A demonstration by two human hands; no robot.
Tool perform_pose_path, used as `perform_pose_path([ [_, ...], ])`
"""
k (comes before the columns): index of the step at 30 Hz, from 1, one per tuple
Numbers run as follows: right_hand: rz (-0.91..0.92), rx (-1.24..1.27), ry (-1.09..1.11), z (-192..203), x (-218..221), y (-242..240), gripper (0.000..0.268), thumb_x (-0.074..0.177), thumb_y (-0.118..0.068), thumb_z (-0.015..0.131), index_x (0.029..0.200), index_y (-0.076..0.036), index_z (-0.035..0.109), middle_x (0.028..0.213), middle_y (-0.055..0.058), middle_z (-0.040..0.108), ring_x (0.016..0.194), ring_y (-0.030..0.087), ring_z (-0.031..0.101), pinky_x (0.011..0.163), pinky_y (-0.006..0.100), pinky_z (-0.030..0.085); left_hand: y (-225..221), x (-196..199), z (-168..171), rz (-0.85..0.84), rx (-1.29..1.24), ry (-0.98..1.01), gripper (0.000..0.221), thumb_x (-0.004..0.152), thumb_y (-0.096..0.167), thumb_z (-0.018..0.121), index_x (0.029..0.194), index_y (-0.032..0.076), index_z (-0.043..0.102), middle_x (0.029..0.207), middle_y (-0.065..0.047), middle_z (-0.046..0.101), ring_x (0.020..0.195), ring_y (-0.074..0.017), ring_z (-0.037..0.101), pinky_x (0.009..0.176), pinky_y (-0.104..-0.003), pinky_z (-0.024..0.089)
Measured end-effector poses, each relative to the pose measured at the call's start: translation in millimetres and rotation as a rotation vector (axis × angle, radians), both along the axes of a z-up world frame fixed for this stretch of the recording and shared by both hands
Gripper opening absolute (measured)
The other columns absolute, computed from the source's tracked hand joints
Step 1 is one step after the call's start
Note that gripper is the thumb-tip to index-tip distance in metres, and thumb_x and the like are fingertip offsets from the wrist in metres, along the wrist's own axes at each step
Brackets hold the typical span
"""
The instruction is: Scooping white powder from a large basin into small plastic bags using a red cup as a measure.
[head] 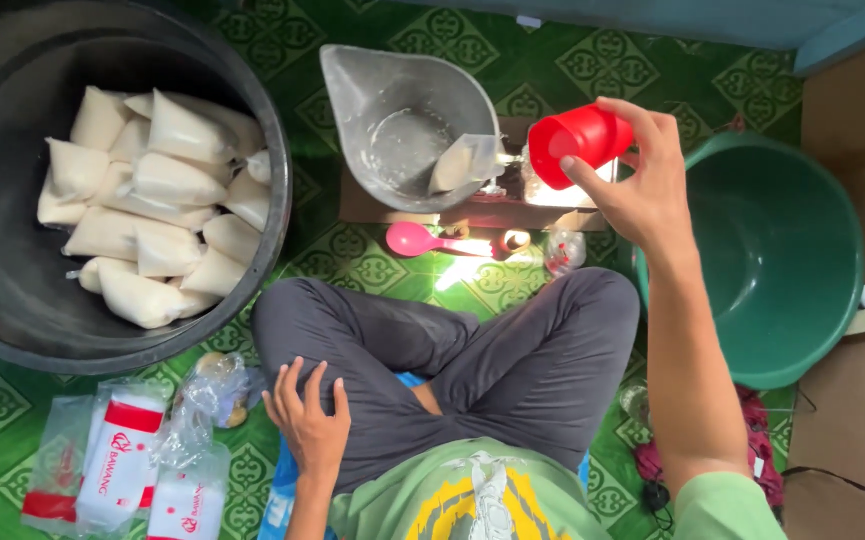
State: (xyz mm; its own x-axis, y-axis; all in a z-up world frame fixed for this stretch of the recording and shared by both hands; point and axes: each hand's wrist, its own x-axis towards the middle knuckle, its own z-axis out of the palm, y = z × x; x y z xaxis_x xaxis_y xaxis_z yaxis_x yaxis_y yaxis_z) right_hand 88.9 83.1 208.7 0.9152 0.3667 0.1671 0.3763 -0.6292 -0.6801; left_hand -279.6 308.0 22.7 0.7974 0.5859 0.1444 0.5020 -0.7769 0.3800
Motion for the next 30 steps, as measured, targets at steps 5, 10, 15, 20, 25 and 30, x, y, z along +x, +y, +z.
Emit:
perform_pose_path([
  [5, 0.005, -0.077, -0.054, -2, 0, 25, 0.059, 0.076, -0.014, 0.083, 0.128, -0.003, 0.059, 0.116, 0.019, 0.045, 0.108, 0.033, 0.054, 0.09, 0.045, 0.053, 2, 8, -3, 0.004, -0.046, -0.124, 0.033, 0.083, 0.015, 0.067, 0.114, 0.005, 0.062, 0.137, -0.016, 0.045, 0.127, -0.0401, 0.044, 0.111, -0.059, 0.033],
  [10, -0.001, -0.131, -0.081, -10, 5, 38, 0.06, 0.074, -0.014, 0.084, 0.128, -0.002, 0.061, 0.112, 0.019, 0.045, 0.103, 0.033, 0.055, 0.088, 0.044, 0.054, 5, 12, -1, 0.018, -0.05, -0.152, 0.03, 0.082, 0.014, 0.067, 0.11, 0.005, 0.062, 0.134, -0.016, 0.045, 0.124, -0.0389, 0.044, 0.112, -0.055, 0.034],
  [15, 0.049, -0.143, -0.17, -14, 6, 47, 0.06, 0.073, -0.01, 0.086, 0.126, 0.003, 0.062, 0.111, 0.02, 0.045, 0.102, 0.033, 0.055, 0.09, 0.042, 0.054, 7, 12, 1, 0.03, -0.091, -0.161, 0.031, 0.082, 0.014, 0.068, 0.111, 0.005, 0.062, 0.134, -0.015, 0.044, 0.124, -0.0386, 0.043, 0.111, -0.055, 0.035],
  [20, 0.048, -0.166, -0.195, -18, 7, 50, 0.061, 0.071, -0.008, 0.088, 0.126, 0.002, 0.063, 0.11, 0.019, 0.043, 0.1, 0.032, 0.053, 0.088, 0.04, 0.054, 7, 11, 1, 0.035, -0.104, -0.166, 0.032, 0.081, 0.013, 0.068, 0.111, 0.005, 0.062, 0.135, -0.015, 0.044, 0.124, -0.0384, 0.043, 0.111, -0.053, 0.036],
  [25, 0.062, -0.162, -0.191, -20, 9, 51, 0.063, 0.07, -0.007, 0.088, 0.126, 0.003, 0.062, 0.109, 0.019, 0.042, 0.1, 0.032, 0.053, 0.09, 0.041, 0.055, 8, 12, 2, 0.036, -0.115, -0.158, 0.032, 0.081, 0.013, 0.068, 0.111, 0.005, 0.062, 0.134, -0.014, 0.044, 0.123, -0.0382, 0.043, 0.111, -0.054, 0.036],
  [30, 0.081, -0.165, -0.247, -22, 8, 54, 0.065, 0.068, -0.009, 0.091, 0.126, 0.003, 0.063, 0.109, 0.018, 0.043, 0.098, 0.031, 0.052, 0.086, 0.039, 0.055, 8, 12, 2, 0.032, -0.114, -0.162, 0.031, 0.082, 0.014, 0.067, 0.111, 0.005, 0.062, 0.134, -0.015, 0.045, 0.123, -0.0385, 0.044, 0.111, -0.055, 0.036],
])
